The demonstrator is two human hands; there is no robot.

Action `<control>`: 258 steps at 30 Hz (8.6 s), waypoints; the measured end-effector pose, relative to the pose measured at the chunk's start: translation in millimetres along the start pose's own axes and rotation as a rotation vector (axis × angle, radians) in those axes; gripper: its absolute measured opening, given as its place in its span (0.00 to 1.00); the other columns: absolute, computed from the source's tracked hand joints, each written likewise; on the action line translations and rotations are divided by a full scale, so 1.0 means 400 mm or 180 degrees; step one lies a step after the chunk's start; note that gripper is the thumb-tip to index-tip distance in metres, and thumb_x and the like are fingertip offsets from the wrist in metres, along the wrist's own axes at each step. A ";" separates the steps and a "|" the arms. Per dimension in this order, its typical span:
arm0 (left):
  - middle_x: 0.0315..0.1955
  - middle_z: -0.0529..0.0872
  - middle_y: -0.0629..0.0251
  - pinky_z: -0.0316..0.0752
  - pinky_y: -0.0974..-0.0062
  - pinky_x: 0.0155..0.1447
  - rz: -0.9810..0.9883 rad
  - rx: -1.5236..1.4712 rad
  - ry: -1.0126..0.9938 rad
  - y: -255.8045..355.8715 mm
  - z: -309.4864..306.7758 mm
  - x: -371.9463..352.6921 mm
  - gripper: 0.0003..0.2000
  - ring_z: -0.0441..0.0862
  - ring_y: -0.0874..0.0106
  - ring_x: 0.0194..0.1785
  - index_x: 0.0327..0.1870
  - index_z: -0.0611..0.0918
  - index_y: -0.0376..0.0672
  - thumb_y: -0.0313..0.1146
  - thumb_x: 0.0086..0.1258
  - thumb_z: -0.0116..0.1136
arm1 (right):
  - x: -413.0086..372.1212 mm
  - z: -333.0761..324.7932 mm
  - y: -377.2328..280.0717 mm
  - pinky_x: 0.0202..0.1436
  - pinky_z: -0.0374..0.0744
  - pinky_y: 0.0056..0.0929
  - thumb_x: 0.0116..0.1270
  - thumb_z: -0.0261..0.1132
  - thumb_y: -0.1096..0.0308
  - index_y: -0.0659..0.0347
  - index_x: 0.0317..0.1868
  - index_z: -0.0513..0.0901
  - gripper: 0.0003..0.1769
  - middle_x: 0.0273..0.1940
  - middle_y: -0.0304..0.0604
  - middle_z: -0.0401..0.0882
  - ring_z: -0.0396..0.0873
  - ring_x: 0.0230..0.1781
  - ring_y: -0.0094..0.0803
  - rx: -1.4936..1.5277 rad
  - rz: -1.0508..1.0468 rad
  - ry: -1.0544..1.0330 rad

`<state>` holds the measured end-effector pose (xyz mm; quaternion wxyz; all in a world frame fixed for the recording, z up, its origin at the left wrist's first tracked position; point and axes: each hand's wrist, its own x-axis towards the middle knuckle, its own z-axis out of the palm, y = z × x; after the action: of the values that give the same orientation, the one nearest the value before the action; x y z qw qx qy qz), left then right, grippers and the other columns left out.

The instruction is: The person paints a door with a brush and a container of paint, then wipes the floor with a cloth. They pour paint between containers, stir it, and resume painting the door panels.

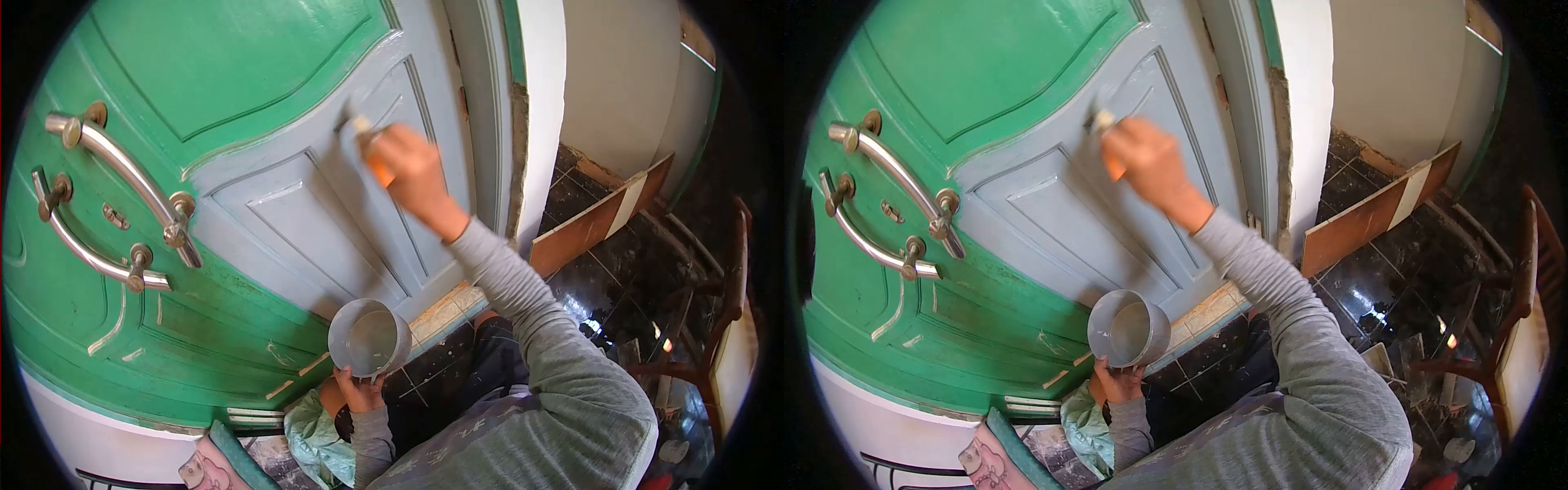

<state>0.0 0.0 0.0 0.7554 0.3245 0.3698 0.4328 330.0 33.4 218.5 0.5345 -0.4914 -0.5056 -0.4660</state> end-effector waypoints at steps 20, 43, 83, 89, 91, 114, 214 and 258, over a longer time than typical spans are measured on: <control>0.68 0.67 0.59 0.72 0.40 0.64 0.0037 0.0033 0.0087 -0.003 0.003 -0.008 0.38 0.69 0.55 0.68 0.72 0.65 0.51 0.55 0.61 0.60 | 0.068 -0.018 -0.015 0.29 0.79 0.35 0.53 0.69 0.70 0.56 0.35 0.79 0.09 0.33 0.41 0.77 0.80 0.31 0.36 -0.0111 -0.0224 -0.0050; 0.66 0.71 0.65 0.75 0.49 0.60 0.0099 -0.0138 0.0128 0.002 -0.056 -0.020 0.34 0.74 0.59 0.64 0.70 0.66 0.55 0.57 0.64 0.58 | 0.040 0.094 -0.253 0.25 0.73 0.37 0.55 0.70 0.74 0.58 0.32 0.78 0.07 0.27 0.43 0.70 0.76 0.26 0.38 0.0661 0.0220 0.0046; 0.64 0.72 0.62 0.81 0.49 0.55 0.0308 -0.0474 0.0187 0.033 -0.081 -0.012 0.29 0.77 0.56 0.62 0.69 0.66 0.56 0.48 0.67 0.58 | 0.131 0.158 -0.287 0.23 0.69 0.29 0.62 0.71 0.72 0.66 0.29 0.79 0.09 0.23 0.44 0.78 0.71 0.18 0.31 0.1819 0.1476 0.0780; 0.65 0.70 0.59 0.84 0.54 0.53 0.0154 -0.0368 0.0106 0.031 -0.096 -0.010 0.32 0.77 0.58 0.63 0.72 0.61 0.54 0.45 0.67 0.56 | 0.142 0.109 -0.317 0.24 0.71 0.30 0.60 0.70 0.75 0.65 0.29 0.79 0.07 0.25 0.44 0.77 0.74 0.20 0.35 0.1523 0.1039 0.0829; 0.65 0.70 0.59 0.83 0.53 0.54 0.0188 -0.0389 0.0118 0.026 -0.091 -0.008 0.32 0.77 0.57 0.63 0.72 0.61 0.54 0.45 0.67 0.56 | 0.173 0.116 -0.358 0.25 0.72 0.30 0.59 0.70 0.75 0.65 0.29 0.78 0.07 0.25 0.44 0.77 0.74 0.20 0.35 0.2185 0.1115 0.0424; 0.67 0.71 0.64 0.78 0.51 0.60 0.0016 -0.0187 0.0020 0.013 -0.074 -0.012 0.31 0.75 0.58 0.66 0.71 0.65 0.61 0.52 0.67 0.57 | 0.120 0.066 -0.274 0.27 0.74 0.31 0.58 0.70 0.78 0.64 0.30 0.79 0.06 0.26 0.46 0.78 0.76 0.23 0.38 0.1591 0.0908 0.0478; 0.65 0.72 0.62 0.80 0.49 0.59 0.0177 -0.0211 0.0005 0.034 -0.037 -0.067 0.30 0.76 0.58 0.64 0.70 0.66 0.56 0.50 0.67 0.57 | 0.054 0.116 -0.385 0.27 0.76 0.35 0.61 0.68 0.73 0.61 0.34 0.78 0.06 0.27 0.43 0.75 0.78 0.26 0.39 0.2074 0.0547 -0.0033; 0.56 0.76 0.55 0.84 0.58 0.53 0.0104 -0.0225 0.0064 0.012 0.072 -0.057 0.32 0.79 0.62 0.58 0.71 0.62 0.44 0.38 0.67 0.60 | -0.141 -0.269 -0.144 0.31 0.74 0.21 0.60 0.70 0.73 0.68 0.30 0.83 0.06 0.25 0.36 0.81 0.76 0.27 0.18 0.1897 0.2460 -0.3058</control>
<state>14.2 -23.2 25.1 0.7555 0.2992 0.3565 0.4611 278.5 -78.7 164.7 0.4913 -0.6207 -0.5817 0.1870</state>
